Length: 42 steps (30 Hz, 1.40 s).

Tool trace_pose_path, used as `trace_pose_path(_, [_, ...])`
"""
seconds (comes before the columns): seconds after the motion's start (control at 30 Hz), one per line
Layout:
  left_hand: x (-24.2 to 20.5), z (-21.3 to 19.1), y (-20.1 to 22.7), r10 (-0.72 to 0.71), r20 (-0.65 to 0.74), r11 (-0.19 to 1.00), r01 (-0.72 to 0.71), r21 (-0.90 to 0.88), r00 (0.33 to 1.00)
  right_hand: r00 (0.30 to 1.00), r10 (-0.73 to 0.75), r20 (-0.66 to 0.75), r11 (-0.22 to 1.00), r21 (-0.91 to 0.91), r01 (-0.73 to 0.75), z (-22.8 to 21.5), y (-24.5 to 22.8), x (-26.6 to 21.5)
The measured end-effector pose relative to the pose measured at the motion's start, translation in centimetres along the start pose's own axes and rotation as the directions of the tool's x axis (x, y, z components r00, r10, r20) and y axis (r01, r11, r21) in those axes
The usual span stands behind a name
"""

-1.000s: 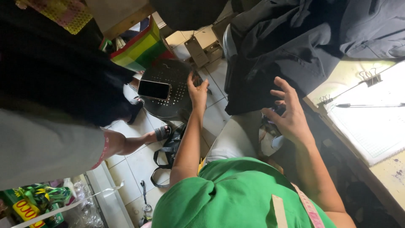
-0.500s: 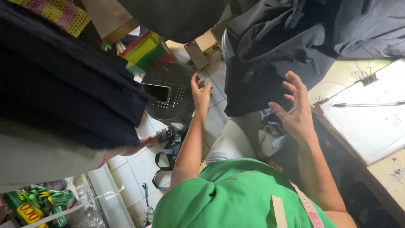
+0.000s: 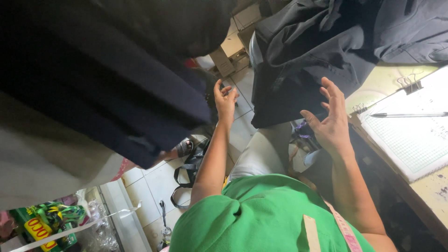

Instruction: Reviewing measurements in a notebook and writing notes while handling paper slips at a sewing workstation.

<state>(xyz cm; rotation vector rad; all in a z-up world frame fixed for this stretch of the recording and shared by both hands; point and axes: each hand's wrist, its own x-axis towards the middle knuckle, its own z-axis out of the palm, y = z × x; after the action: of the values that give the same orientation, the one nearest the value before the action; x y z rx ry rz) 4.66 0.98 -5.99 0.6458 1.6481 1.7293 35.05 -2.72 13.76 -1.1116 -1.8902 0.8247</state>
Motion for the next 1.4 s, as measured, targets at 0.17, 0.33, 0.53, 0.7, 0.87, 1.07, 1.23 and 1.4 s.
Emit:
trace_pose_path(0.17, [-0.3, 0.2, 0.8, 0.004, -0.005, 1.000, -0.004, -0.021, 1.000, 1.000, 0.022, -0.015, 0.999, 0.024, -0.021, 0.1, -0.6, 0.0])
trace_pose_path(0.33, [0.2, 0.5, -0.8, -0.003, -0.007, 1.000, 0.002, -0.021, 1.000, 0.999, 0.007, -0.034, 1.000, 0.029, -0.006, -0.1, -0.8, -0.2])
trace_pose_path(0.53, [-3.9, 2.1, -1.6, 0.070, 0.198, 0.976, -0.108, 0.187, 0.978, 0.951, -0.301, -0.069, 0.953, 0.002, 0.302, -2.5, -0.9, 0.3])
trace_pose_path(0.7, [-9.7, 4.6, -11.0, -0.113, 0.568, 0.688, -0.348, 0.637, 0.815, 0.951, -0.307, -0.044, 0.766, -0.605, 0.219, -4.7, 1.6, 1.4])
trace_pose_path(0.87, [-13.1, 3.3, -13.4, -0.230, 0.732, 0.291, -0.672, 0.681, 0.641, 0.990, -0.128, 0.063, 0.607, -0.784, 0.128, -4.3, 2.5, 1.8])
trace_pose_path(1.07, [-11.9, 2.1, -12.0, -0.214, 0.791, 0.388, -0.693, 0.607, 0.573, 0.985, -0.164, 0.051, 0.607, -0.782, 0.141, -4.3, 3.1, 1.6])
trace_pose_path(1.23, [-12.4, 1.7, -11.5, -0.164, 0.804, 0.411, -0.701, 0.583, 0.572, 0.981, -0.193, 0.026, 0.607, -0.782, 0.140, -4.3, 4.0, 1.4])
trace_pose_path(1.4, [-12.7, 1.6, -10.6, -0.145, 0.799, 0.353, -0.723, 0.593, 0.584, 0.988, -0.151, 0.034, 0.645, -0.754, 0.125, -4.4, 3.5, 1.5])
